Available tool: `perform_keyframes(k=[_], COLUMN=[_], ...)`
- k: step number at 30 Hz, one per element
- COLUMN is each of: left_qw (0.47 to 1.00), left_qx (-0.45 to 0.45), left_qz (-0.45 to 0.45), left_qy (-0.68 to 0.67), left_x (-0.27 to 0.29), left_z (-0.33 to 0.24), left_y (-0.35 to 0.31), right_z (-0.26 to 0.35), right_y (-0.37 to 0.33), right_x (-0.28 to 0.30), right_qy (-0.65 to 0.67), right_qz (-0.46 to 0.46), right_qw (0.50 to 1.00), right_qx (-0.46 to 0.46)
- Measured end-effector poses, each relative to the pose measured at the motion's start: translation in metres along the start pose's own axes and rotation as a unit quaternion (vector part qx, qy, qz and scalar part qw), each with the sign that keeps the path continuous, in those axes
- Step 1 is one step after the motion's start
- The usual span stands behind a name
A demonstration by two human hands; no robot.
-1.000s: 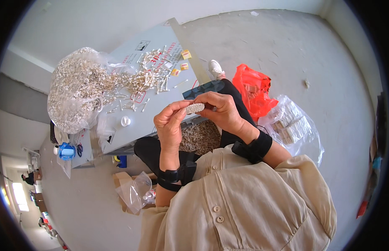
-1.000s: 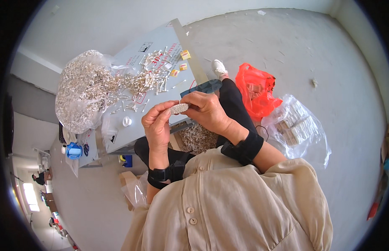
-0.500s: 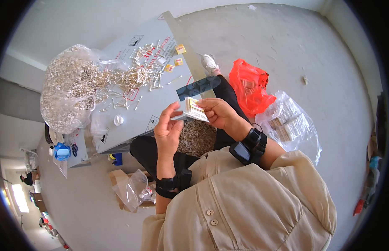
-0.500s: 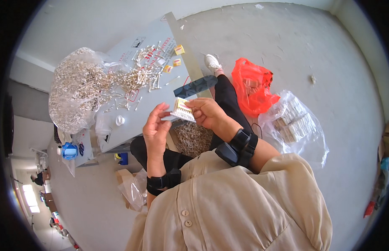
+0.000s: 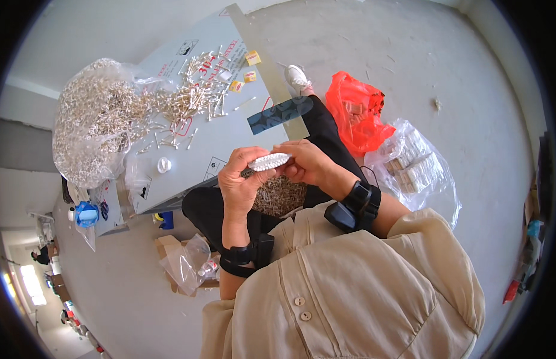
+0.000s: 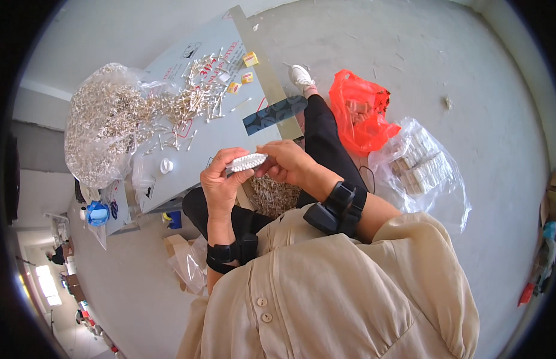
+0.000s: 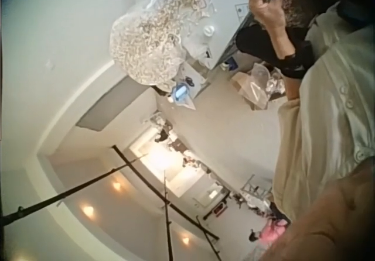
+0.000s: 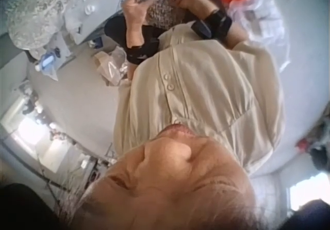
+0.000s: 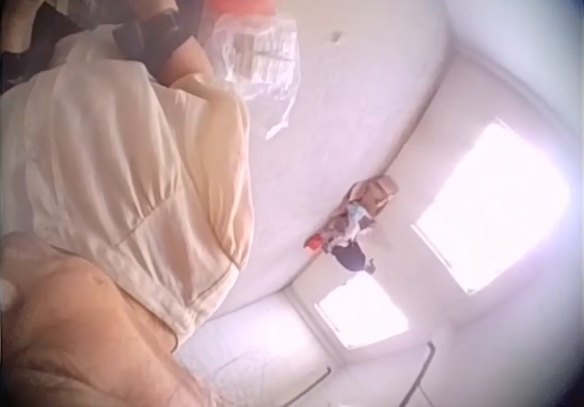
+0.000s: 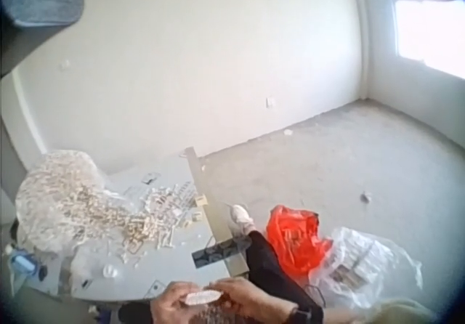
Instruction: Packing bundles of cotton swabs into small plastic bags and sealing them with labels.
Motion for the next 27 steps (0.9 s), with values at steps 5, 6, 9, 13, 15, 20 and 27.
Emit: perform_keyframes(k=[5,6,9,13,15,20,27], left_qw=[0.996,0.995,0.994,0.998,0.998,0.994,0.997], left_qx=[0.034,0.034,0.034,0.001,-0.007,-0.064,-0.064], left_qz=[-0.037,-0.042,-0.048,-0.058,-0.055,-0.057,-0.050], left_qy=[-0.071,-0.080,-0.090,-0.021,0.004,0.067,0.000], left_x=[0.006,0.006,0.003,0.003,0.003,0.003,0.002], left_z=[0.007,0.006,0.000,-0.019,-0.023,-0.029,-0.030], left_y=[-0.001,0.000,0.002,0.008,0.008,0.009,0.011], right_z=[0.063,0.063,0.075,0.078,0.077,0.070,0.073], right_y=[-0.041,-0.041,-0.065,-0.073,-0.072,-0.057,-0.062], right_x=[-0.027,-0.033,-0.061,-0.066,-0.065,-0.056,-0.061], right_qy=[-0.387,-0.387,-0.402,-0.452,-0.447,-0.397,-0.397], right_qz=[0.051,0.052,0.100,0.084,0.078,0.091,0.101], right_qw=[0.858,0.859,0.765,0.712,0.727,0.797,0.778], right_qx=[0.334,0.332,0.493,0.531,0.515,0.447,0.476])
Point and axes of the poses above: each hand's wrist, its own y-axis towards the middle knuckle, its own x-axis out of the back of the hand, z = x × y, the point moved 10 cm from there along y, towards the middle knuckle, and after that the axes turned 6 degrees about y, right-handed, at the moved point
